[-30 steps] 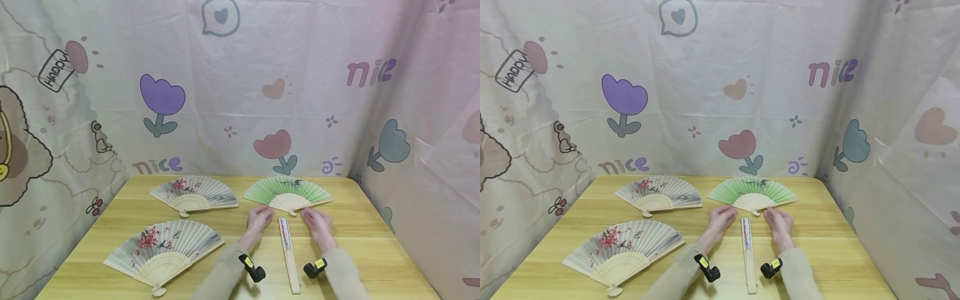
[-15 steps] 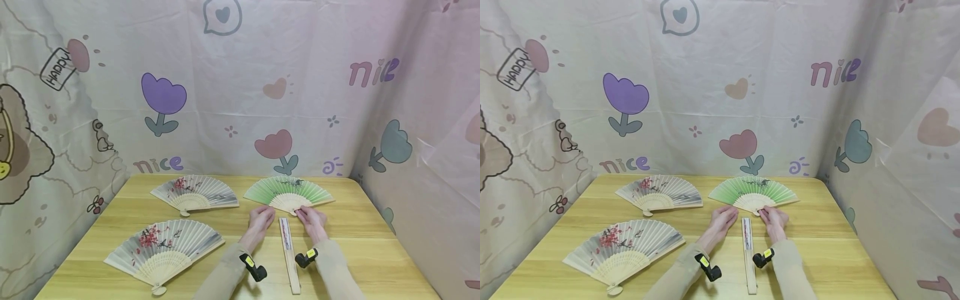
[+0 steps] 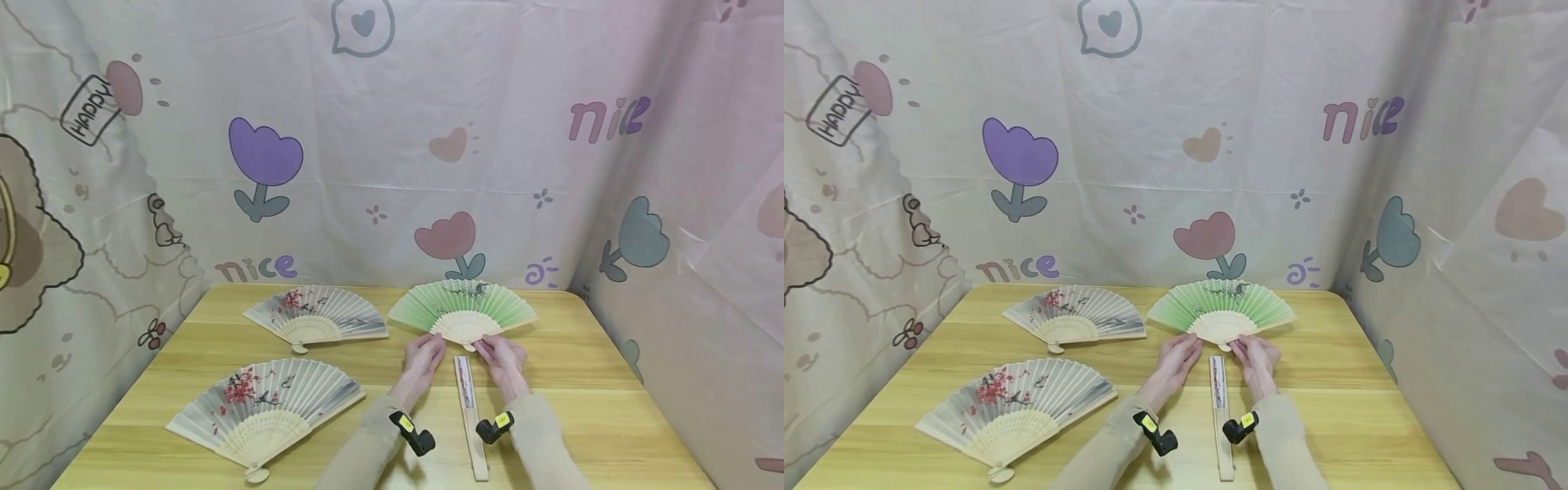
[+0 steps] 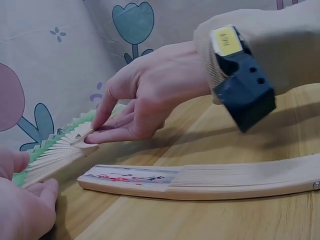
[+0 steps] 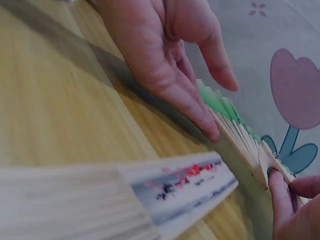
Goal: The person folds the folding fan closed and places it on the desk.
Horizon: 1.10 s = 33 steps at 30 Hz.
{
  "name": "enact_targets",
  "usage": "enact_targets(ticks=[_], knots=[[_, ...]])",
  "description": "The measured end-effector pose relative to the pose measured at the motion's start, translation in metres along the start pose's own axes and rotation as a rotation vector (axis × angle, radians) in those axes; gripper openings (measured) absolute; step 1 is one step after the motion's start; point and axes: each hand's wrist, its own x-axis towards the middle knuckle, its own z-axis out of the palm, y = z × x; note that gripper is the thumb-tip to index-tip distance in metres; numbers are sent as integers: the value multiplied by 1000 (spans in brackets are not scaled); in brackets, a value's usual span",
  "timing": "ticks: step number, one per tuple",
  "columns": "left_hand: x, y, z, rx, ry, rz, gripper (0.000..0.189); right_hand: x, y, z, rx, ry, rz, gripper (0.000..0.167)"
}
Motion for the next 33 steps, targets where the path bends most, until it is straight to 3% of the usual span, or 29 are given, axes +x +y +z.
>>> enact_targets(ticks=[5, 13, 18, 27, 33], knots=[[1, 4, -2, -54, 56, 52, 54, -7, 2, 4, 26, -50, 3, 20], [-2, 14, -7, -124, 154, 183, 13, -17, 11, 6, 51, -112, 11, 21], [-8, 23, -10, -100, 161, 210, 18, -23, 14, 9, 18, -157, 5, 20], [-16, 38, -18, -53, 48, 205, 33, -32, 12, 11, -32, -232, -40, 22], [-24, 48, -26, -37, -79, 206, 40, -42, 11, 15, -30, -274, -65, 20]])
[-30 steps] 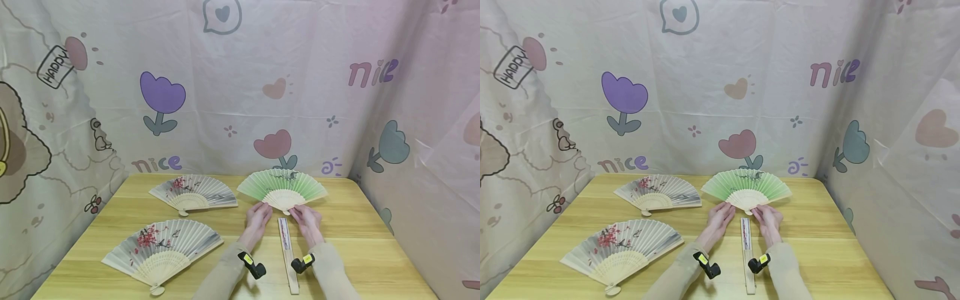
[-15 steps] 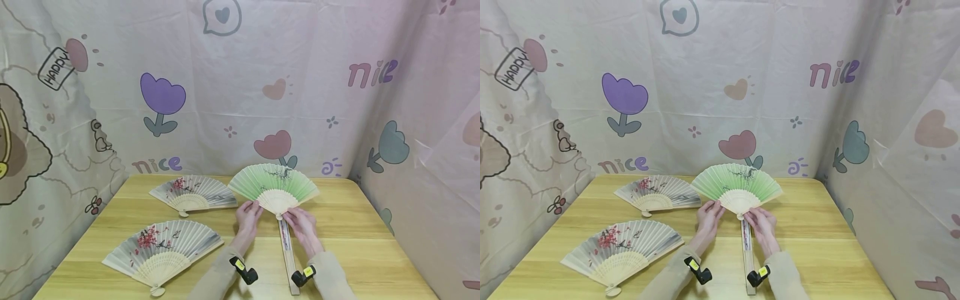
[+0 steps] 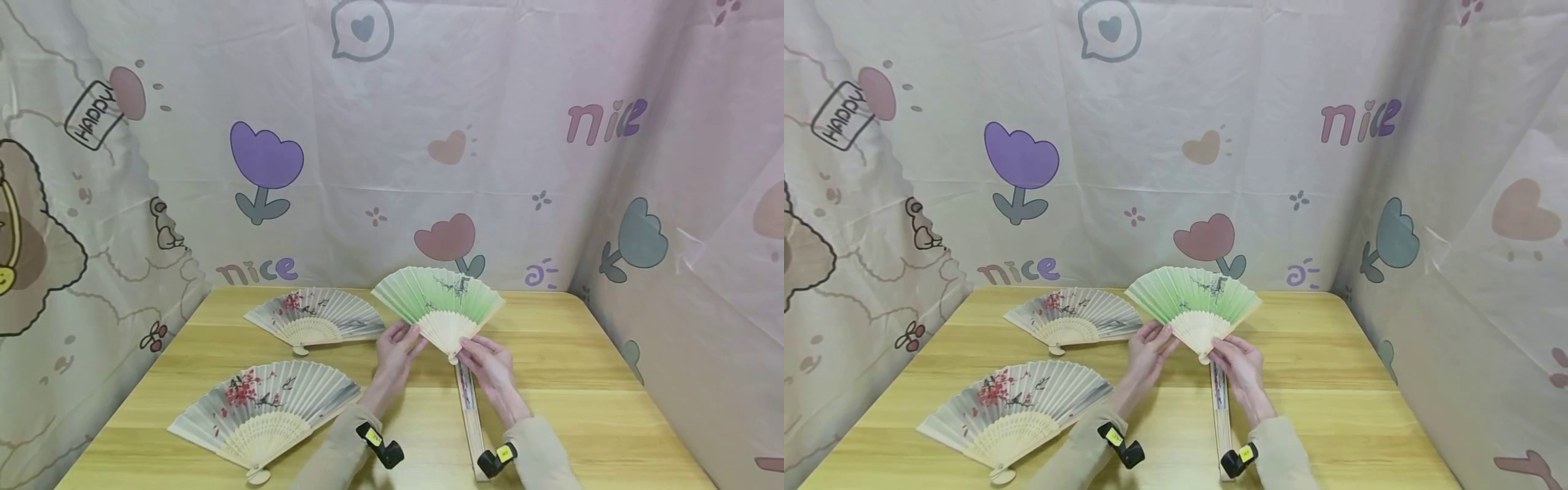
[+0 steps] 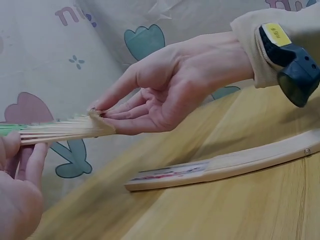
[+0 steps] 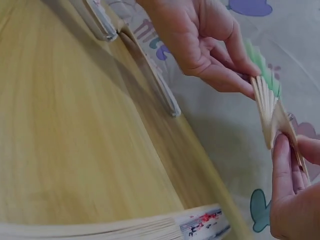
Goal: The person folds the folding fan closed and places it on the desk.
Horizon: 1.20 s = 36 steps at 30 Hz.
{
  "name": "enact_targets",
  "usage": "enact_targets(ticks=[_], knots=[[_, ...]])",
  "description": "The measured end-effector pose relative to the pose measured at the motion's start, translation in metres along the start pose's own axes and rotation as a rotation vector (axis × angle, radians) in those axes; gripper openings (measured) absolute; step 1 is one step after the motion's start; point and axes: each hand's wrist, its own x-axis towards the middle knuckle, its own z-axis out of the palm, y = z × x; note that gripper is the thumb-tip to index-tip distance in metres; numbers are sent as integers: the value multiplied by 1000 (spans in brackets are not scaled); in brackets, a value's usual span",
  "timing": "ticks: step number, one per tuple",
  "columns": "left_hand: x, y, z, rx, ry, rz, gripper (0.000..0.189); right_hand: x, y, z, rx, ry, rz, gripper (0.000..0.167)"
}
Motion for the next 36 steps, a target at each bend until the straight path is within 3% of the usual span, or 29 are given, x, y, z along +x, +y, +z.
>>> enact_targets(ticks=[4, 10, 17, 23, 28, 36], knots=[[-4, 9, -6, 33, -75, 0, 39, -7, -1, 5, -47, -28, -1, 21], [-6, 24, -19, 37, -128, -25, 11, -16, 2, 13, -134, -88, 25, 18], [-9, 41, -25, 135, -168, -38, 10, -24, 4, 14, -228, -203, 24, 16], [-10, 44, -29, 187, -169, -26, 14, -28, 5, 14, -273, -308, 19, 16], [-12, 46, -29, 252, -207, -26, 9, -33, 5, 13, -305, -373, 23, 17], [-16, 51, -26, 312, -254, -46, 39, -40, 7, 12, -403, -427, 4, 22]])
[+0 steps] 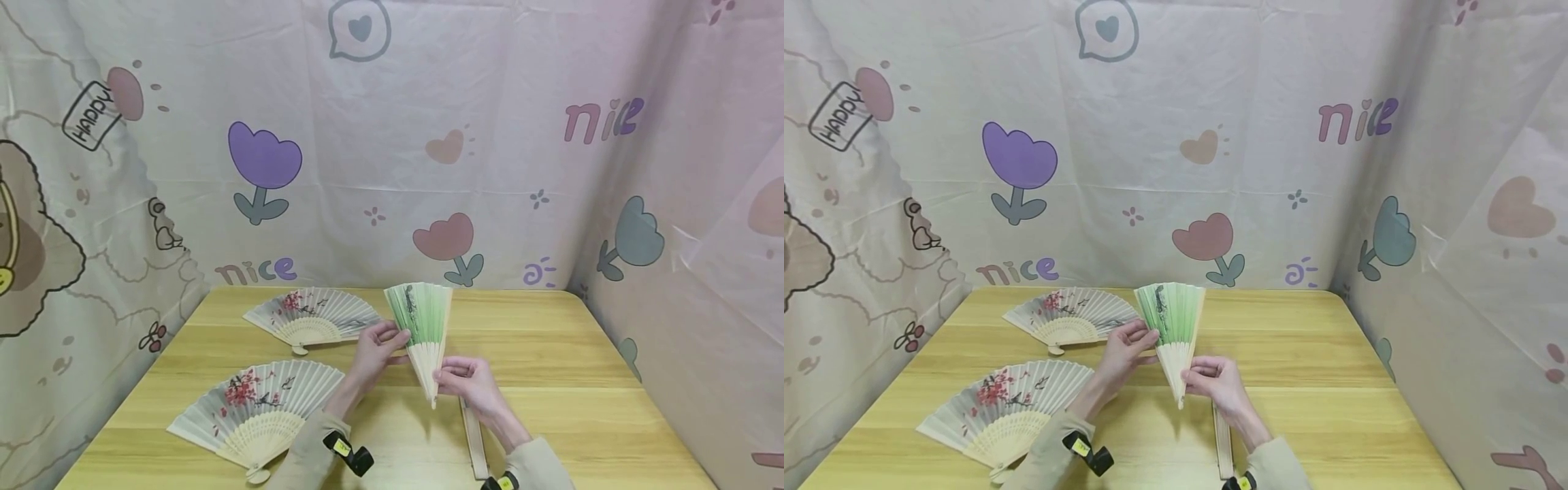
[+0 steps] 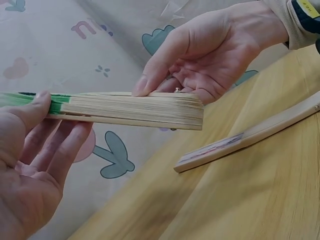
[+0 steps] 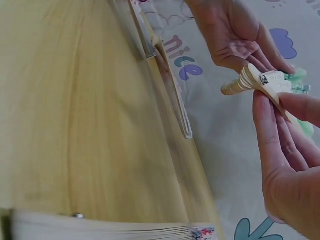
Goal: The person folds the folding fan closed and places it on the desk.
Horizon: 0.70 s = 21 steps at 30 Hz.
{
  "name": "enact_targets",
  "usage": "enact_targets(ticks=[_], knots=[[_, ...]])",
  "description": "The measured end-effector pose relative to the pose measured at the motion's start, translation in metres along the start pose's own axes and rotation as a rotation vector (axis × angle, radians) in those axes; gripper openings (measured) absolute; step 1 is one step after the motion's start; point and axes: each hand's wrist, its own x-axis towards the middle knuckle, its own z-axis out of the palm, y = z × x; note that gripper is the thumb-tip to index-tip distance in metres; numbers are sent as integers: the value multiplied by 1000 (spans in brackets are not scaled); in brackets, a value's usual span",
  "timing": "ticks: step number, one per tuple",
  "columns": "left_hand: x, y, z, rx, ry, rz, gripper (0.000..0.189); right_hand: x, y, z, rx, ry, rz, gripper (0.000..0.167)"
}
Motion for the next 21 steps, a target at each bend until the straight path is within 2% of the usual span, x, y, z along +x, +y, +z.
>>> enact_targets(ticks=[5, 8, 17, 21], knots=[[-1, 2, 3, 57, 8, 9, 43, -4, 2, 2, -66, -49, -43, 39], [-3, 4, 6, 80, 20, 10, 42, -5, 3, 5, -99, -80, -73, 43], [-5, 7, 8, 138, 28, 12, 40, -8, 4, 17, -277, 0, -92, 37], [-6, 6, 9, 148, 24, -1, 39, -7, 5, 20, -288, -12, -103, 34]])
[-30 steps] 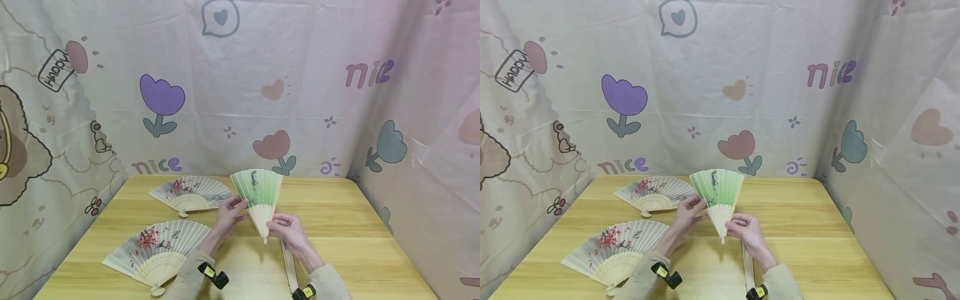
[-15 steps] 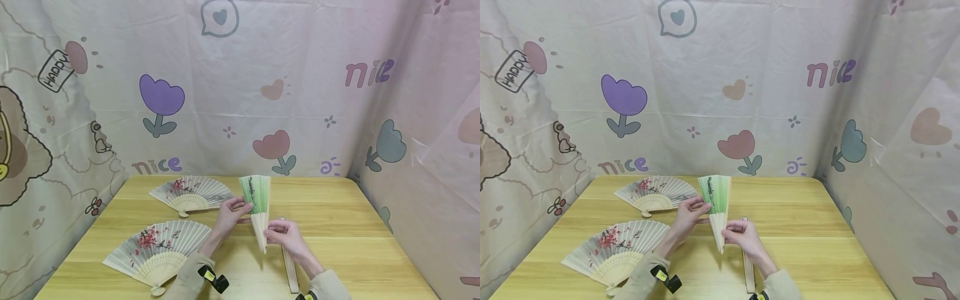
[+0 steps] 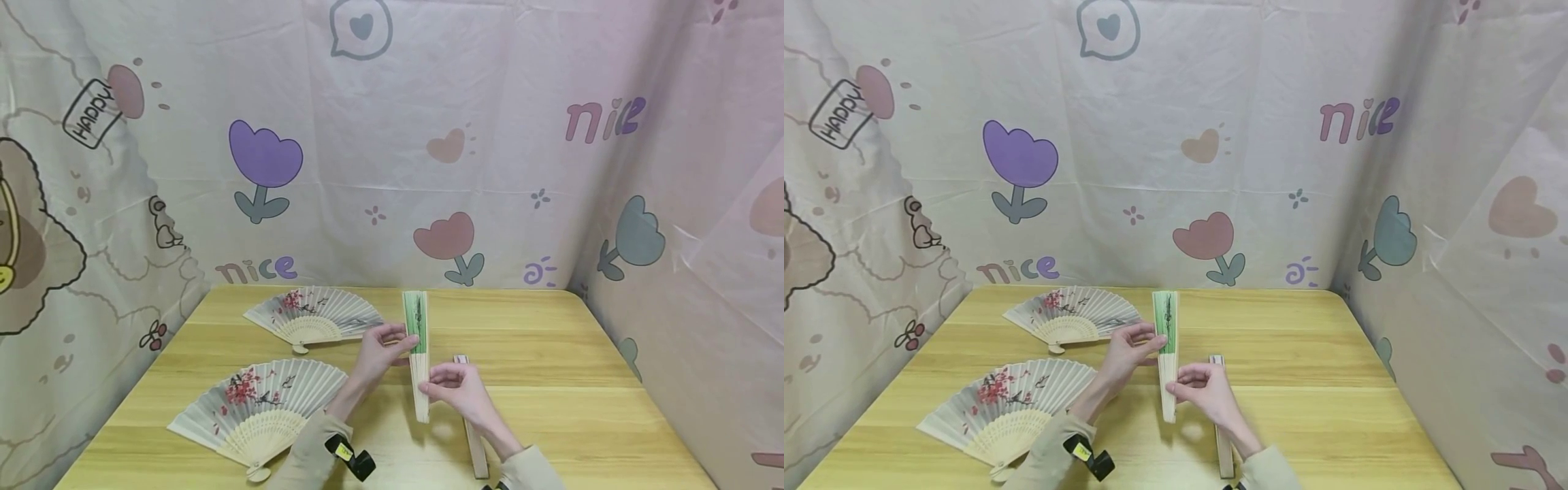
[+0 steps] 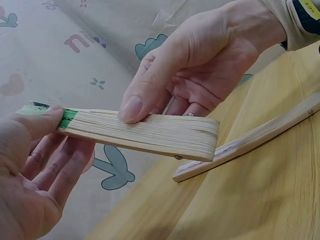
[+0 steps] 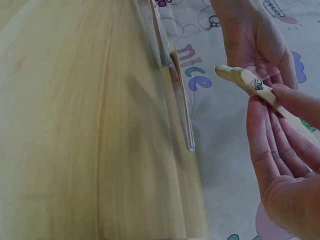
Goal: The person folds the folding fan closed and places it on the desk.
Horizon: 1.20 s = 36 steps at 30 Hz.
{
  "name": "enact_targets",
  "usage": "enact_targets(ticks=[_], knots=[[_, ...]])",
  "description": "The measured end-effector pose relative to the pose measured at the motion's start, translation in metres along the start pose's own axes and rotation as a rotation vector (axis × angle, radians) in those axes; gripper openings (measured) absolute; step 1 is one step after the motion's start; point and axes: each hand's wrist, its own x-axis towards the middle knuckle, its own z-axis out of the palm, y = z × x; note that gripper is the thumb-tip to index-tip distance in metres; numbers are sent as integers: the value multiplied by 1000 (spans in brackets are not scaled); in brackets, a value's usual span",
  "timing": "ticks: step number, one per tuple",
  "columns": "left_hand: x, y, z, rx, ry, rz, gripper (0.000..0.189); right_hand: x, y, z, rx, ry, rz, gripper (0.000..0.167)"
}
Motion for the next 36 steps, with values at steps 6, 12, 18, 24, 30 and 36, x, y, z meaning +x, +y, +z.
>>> enact_targets(ticks=[6, 12, 18, 24, 30, 36], knots=[[0, -4, -1, 0, 0, -17, 42, 0, 2, 1, 9, -19, -9, 32], [1, -5, -1, -3, -23, -8, 41, 0, 4, 0, 6, -33, -21, 31], [1, -3, -1, 4, -60, -3, 40, -3, 4, -1, -12, -52, -33, 30], [0, -5, -3, 11, -83, -6, 40, -8, 4, 0, -29, -70, -29, 28], [-1, -9, -1, -19, -83, -39, 40, -12, 4, 0, -38, -119, 5, 34], [-2, -13, 0, 6, -76, -73, 39, -17, 7, -2, 18, -185, 31, 36]])
